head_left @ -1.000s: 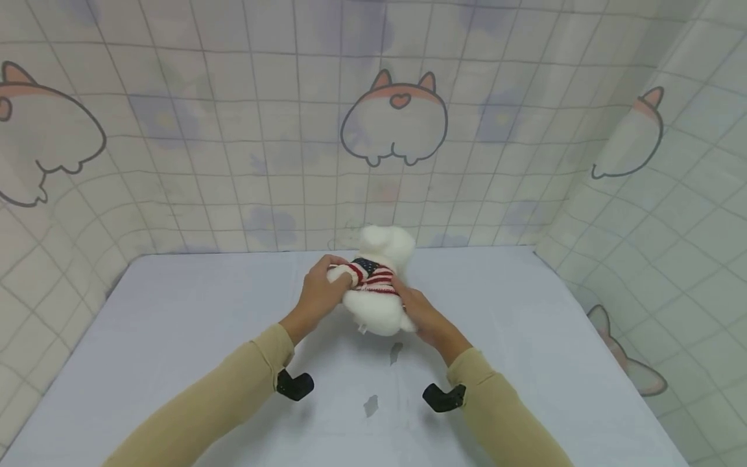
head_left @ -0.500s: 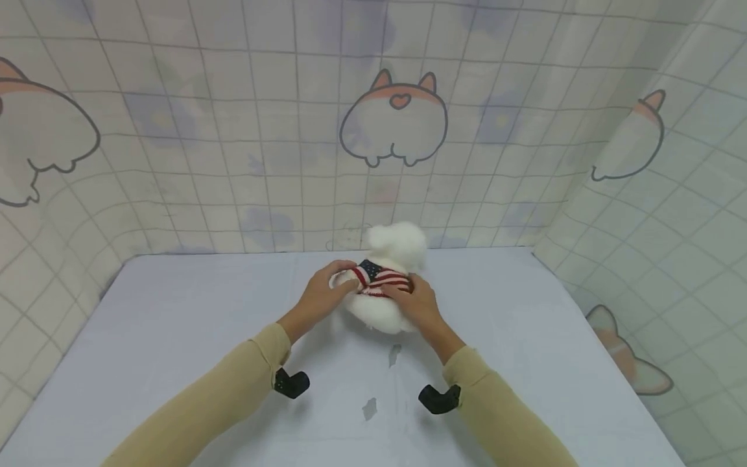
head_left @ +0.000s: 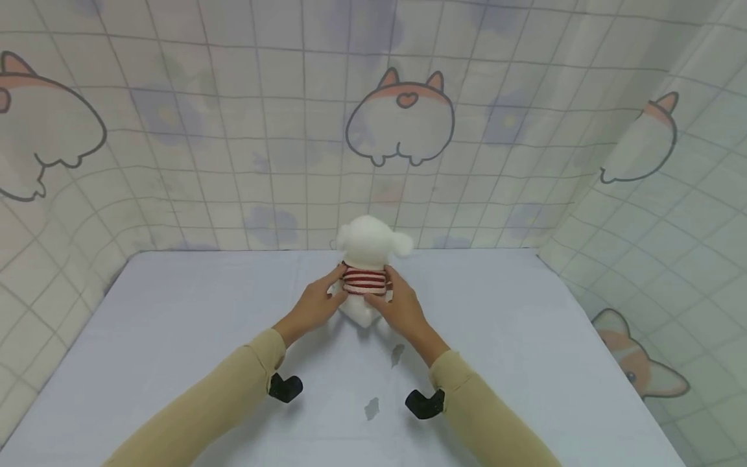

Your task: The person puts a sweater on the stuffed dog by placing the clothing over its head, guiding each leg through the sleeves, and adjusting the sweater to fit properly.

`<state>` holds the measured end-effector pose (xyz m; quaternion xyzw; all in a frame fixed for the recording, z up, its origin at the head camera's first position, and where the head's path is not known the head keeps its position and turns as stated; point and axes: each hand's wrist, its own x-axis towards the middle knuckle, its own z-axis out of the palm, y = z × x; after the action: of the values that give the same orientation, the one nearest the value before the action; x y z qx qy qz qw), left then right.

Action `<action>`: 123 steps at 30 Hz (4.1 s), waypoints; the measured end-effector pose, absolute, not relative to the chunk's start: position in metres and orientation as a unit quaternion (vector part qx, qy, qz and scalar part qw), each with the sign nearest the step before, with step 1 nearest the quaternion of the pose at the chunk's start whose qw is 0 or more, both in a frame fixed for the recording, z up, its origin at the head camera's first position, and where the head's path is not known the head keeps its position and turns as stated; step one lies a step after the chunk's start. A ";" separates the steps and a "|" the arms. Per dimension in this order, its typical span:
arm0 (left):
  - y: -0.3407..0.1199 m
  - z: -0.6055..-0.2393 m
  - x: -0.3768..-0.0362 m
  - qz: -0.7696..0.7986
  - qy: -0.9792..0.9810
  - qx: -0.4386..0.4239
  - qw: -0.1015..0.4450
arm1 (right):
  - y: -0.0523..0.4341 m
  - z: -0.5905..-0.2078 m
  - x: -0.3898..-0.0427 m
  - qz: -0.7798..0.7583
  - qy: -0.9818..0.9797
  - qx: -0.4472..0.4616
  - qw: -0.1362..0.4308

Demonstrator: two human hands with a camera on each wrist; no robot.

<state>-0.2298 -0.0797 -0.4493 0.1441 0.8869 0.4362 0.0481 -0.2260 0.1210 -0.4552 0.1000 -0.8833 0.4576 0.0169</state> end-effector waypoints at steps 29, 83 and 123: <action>-0.075 -0.444 -0.223 0.190 0.937 0.279 -0.084 | 0.132 -0.456 -0.221 0.284 -0.919 0.239 0.136; -0.056 -0.438 -0.217 0.378 0.920 0.098 -0.021 | 0.138 -0.470 -0.224 0.440 -0.892 0.098 -0.019; -0.076 -0.430 -0.240 0.539 0.786 0.188 0.238 | 0.197 -0.452 -0.231 0.593 -0.753 0.126 -0.258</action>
<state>-0.2401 -0.0757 -0.4301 0.1880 0.7860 0.5385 0.2384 -0.2308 0.1967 -0.4517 0.1262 -0.7526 0.5927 -0.2575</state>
